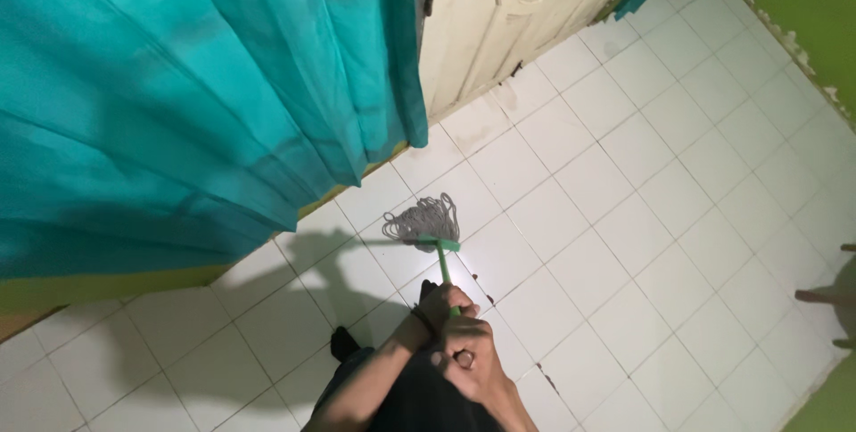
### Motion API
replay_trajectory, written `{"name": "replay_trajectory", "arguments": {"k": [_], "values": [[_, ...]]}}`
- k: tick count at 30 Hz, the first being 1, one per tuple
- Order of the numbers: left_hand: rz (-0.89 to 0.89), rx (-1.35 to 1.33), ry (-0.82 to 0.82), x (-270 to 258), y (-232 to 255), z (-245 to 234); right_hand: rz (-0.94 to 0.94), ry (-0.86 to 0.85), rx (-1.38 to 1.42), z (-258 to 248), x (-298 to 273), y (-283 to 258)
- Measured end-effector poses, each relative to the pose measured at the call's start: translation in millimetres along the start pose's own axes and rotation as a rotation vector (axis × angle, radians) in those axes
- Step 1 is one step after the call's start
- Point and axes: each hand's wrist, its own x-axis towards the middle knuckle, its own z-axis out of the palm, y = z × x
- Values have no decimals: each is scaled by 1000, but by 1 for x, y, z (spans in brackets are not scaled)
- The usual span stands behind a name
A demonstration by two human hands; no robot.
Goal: The person mops the tiled floor of a room by hand using a mop, moving it across the surface near a door and a curtain.
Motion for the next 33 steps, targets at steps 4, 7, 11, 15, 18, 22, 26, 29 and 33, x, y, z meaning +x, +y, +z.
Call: {"name": "replay_trajectory", "arguments": {"k": [4,7,11,15,18,22,26,29,33], "values": [[199,167,85,-7,-25,-1,-53,-37,5,-1,-3,3],[171,216,65,-4,-34,4,-131,17,28,4,-5,11],[280,206,66,16,-50,3,-247,158,-19,4,6,30],[238,224,43,21,-53,3,-249,214,5,8,5,32],[31,141,-32,26,-58,0,-268,229,-26,10,1,41],[83,252,-30,51,-75,-9,-186,275,-123,11,6,69],[273,326,22,71,-90,-25,-114,270,-171,11,18,94],[159,310,-2,71,-90,-25,-72,278,-135,6,21,96],[-9,295,-7,65,-75,-4,89,249,-91,-12,17,81]]}}
